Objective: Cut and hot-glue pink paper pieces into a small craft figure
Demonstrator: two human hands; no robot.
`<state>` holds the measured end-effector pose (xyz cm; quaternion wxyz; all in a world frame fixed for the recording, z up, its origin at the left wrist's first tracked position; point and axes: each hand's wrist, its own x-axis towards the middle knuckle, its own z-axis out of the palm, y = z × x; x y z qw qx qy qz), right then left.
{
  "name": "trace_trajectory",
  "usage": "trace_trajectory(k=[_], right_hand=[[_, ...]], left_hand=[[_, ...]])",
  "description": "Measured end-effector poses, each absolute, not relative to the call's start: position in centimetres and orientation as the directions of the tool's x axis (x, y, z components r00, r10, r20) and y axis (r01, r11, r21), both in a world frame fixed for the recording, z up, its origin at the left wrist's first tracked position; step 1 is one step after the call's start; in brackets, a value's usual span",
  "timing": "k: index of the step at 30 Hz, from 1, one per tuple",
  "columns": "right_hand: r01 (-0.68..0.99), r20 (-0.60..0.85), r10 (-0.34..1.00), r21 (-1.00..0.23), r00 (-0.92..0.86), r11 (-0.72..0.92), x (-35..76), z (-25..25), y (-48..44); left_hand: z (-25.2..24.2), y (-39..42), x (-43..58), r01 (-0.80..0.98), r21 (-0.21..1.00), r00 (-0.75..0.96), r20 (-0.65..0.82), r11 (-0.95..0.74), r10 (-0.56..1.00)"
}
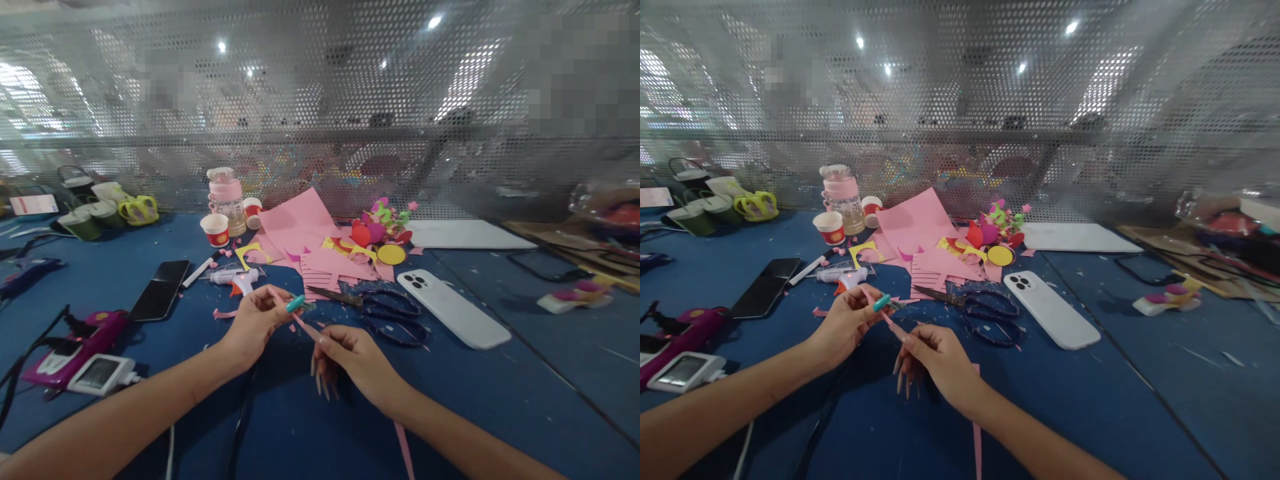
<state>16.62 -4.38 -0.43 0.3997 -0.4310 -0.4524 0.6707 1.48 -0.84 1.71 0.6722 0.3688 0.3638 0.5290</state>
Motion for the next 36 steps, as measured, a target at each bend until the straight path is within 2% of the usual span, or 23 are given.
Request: trace_trajectory(k=[11,21,36], right_hand=[[-0.08,-0.187,0.924,-0.971,-0.334,-0.226,16.52,-0.56,-4.45],[-0.077,-0.216,0.922,-0.965,-0.321,-0.252,16.61,-0.49,-4.4],[-0.092,-0.165,0.919,-0.973,-0.357,-0.211,16.37,0.1,-4.69]], left_hand=[[1.42,-0.82,1.56,-0.405,0.91,0.141,-0.029,0.084,0.99],[1.55,-1.08,1.8,-0.382,0.921,0.15,-0.028,0.084,0.988],[1.3,-0.85,1.37,-0.433,0.882,0.171,-0.121,0.185,0.978]])
